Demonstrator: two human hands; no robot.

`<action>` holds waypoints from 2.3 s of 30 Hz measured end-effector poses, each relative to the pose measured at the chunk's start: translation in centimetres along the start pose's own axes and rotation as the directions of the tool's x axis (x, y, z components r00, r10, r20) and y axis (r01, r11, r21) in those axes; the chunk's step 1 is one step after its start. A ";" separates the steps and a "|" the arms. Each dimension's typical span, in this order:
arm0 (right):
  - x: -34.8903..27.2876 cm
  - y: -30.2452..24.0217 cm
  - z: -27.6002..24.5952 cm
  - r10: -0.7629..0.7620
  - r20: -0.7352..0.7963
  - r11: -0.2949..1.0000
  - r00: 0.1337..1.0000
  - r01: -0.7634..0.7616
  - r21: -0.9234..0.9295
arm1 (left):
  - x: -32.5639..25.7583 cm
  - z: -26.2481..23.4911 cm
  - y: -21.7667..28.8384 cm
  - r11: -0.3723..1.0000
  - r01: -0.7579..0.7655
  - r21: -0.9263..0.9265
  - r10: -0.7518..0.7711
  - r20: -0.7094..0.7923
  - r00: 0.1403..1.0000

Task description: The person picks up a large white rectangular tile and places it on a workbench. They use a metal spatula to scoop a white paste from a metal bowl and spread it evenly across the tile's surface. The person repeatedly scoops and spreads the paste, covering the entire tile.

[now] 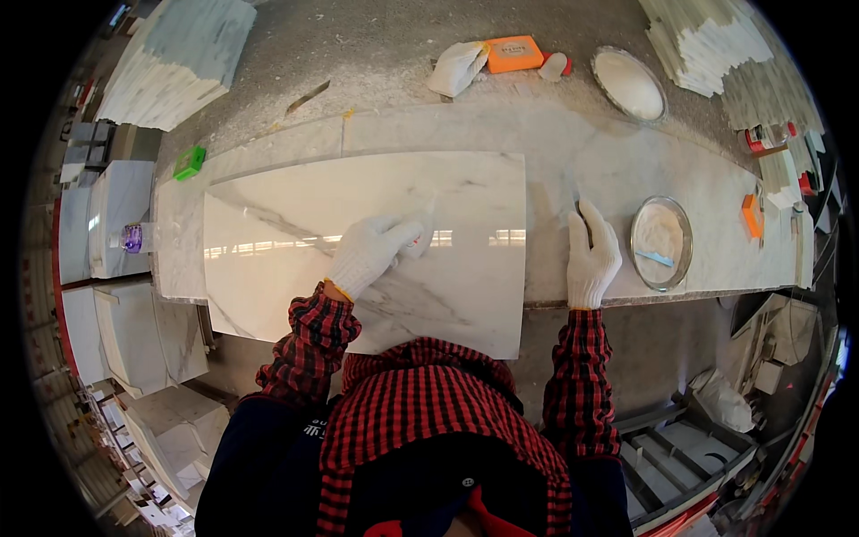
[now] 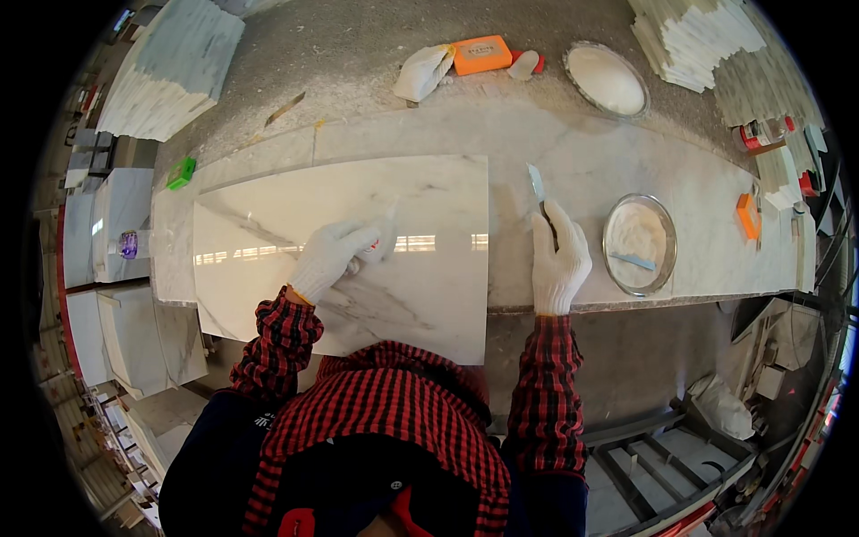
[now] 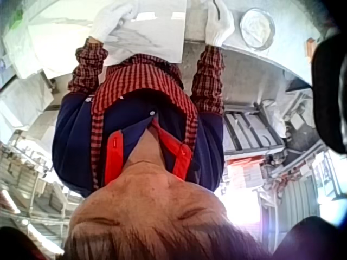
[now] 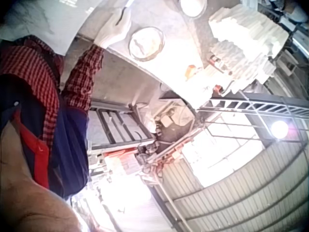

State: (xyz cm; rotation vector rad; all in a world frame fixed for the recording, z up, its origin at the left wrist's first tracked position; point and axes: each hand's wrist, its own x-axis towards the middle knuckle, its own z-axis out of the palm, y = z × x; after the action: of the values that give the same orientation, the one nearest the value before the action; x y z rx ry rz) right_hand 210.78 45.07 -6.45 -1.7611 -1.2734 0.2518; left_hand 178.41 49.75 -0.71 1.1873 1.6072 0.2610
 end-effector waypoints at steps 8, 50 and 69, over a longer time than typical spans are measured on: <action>0.0 0.1 0.0 -0.020 -0.005 1.000 1.000 0.020 0.005 | 0.2 -0.2 -0.1 0.999 0.010 -0.037 -0.009 0.025 1.000; 0.0 0.2 -0.1 0.003 -0.015 1.000 1.000 -0.003 0.026 | 0.1 -0.5 0.2 0.998 0.034 -0.059 -0.030 0.068 0.997; 0.0 0.0 -0.1 0.023 -0.006 0.999 1.000 -0.023 0.039 | -1.1 4.1 1.2 0.942 -0.308 0.132 0.277 0.212 0.937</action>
State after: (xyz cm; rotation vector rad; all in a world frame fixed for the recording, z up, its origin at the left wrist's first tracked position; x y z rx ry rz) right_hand 210.82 45.04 -6.41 -1.7427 -1.2361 0.2824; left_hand 182.37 47.90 -0.85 1.5353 1.3006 0.2014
